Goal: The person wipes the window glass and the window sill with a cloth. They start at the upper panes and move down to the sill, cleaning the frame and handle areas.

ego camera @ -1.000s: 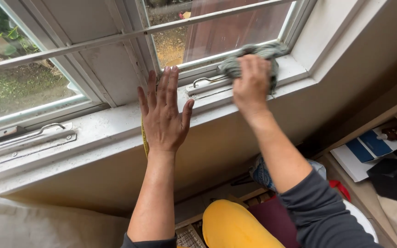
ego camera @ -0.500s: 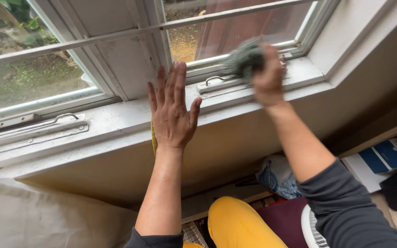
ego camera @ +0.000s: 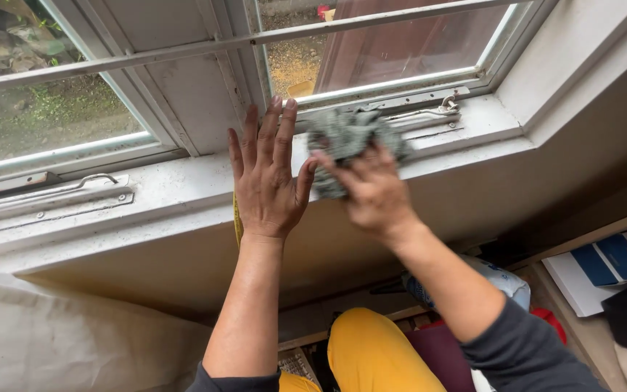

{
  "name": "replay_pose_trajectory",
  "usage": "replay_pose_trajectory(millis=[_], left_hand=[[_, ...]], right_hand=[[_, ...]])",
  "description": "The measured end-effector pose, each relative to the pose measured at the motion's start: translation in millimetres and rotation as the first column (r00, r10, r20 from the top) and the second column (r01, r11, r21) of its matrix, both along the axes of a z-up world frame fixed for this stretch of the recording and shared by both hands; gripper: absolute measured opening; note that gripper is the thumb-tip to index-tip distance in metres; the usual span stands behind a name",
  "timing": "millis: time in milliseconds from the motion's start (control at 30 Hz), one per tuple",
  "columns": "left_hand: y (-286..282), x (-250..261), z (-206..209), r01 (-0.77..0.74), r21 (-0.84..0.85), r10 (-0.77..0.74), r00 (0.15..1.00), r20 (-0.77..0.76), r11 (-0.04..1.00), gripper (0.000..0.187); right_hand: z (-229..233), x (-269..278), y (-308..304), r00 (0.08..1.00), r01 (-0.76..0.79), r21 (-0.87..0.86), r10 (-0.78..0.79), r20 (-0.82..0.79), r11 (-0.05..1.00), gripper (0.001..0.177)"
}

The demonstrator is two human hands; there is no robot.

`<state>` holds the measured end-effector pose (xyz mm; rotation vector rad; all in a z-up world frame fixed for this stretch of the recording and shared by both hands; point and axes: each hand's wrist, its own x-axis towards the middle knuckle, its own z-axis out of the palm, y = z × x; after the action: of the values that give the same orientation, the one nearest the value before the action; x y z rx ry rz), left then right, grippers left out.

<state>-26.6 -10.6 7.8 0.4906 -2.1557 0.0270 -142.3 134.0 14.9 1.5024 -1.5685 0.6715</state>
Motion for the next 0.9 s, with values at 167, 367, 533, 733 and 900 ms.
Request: replay_pose_trajectory(millis=[167,367,533,733,900], left_hand=[[0.9,-0.1,3.0,0.008,0.056,-0.010,1.000,0.028,0.998,0.072],[2.6,1.0,2.9,0.007,0.045,-0.008,1.000,0.020,0.999,0.072],[0.1,2.2,0.5,0.037,0.044,-0.038,0.999,0.023,0.998,0.074],[-3.6,2.2,0.6,0.062,0.026,-0.061,0.997,-0.038,0.998,0.069],[-0.9,2.0,1.5,0.060,0.053,-0.059,0.998,-0.030,0.997,0.067]], right_hand=[[-15.6,-89.2,80.6,0.968,0.157,0.031,-0.160,0.191,0.987,0.079],[-72.7,-132.4,97.2,0.924,0.329,-0.260,-0.252,0.288,0.908,0.045],[-61.4,23.9,2.3,0.935,0.093,-0.274,0.010,0.354,0.957,0.057],[-43.1,41.4,-7.1,0.979,-0.055,-0.158,0.084,0.183,0.986,0.036],[-65.5,-82.0,68.6,0.996,0.052,-0.218,-0.034,0.085,0.975,0.020]])
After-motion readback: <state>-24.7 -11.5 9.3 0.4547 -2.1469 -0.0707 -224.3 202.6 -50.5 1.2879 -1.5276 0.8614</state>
